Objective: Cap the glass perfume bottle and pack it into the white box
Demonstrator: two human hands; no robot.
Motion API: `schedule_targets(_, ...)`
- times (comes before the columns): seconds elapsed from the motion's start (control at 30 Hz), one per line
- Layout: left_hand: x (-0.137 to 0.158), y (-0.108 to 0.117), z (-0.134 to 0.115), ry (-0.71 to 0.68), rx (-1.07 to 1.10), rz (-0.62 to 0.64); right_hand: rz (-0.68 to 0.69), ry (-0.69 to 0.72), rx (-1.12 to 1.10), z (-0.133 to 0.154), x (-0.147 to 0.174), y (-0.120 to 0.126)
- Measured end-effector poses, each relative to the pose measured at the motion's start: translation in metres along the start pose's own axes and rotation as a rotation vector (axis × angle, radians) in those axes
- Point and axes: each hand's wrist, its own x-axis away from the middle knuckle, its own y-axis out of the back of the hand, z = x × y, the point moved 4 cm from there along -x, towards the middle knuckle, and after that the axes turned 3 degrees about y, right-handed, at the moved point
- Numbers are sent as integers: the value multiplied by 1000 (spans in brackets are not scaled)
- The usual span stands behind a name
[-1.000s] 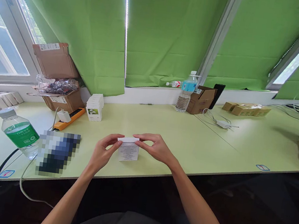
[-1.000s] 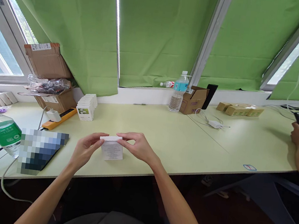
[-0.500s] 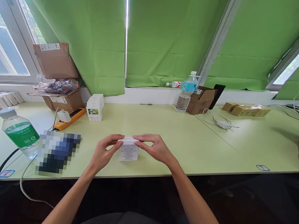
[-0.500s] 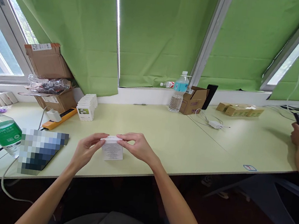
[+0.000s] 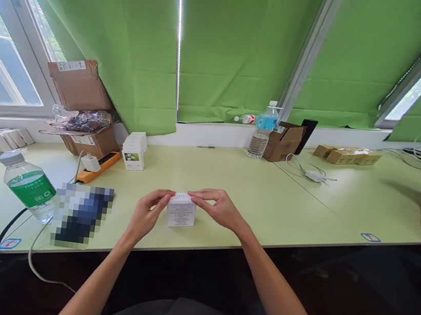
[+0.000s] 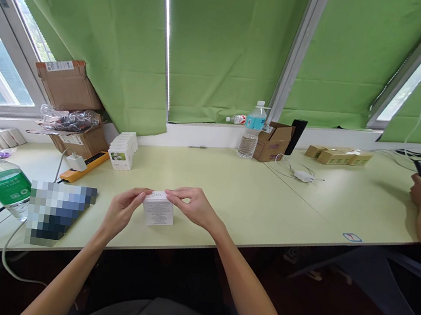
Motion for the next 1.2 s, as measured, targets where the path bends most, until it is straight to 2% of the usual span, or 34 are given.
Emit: schedule_targets(1.2,-1,-2,7,45,32,46,34,-82,-2,-10,0,-3)
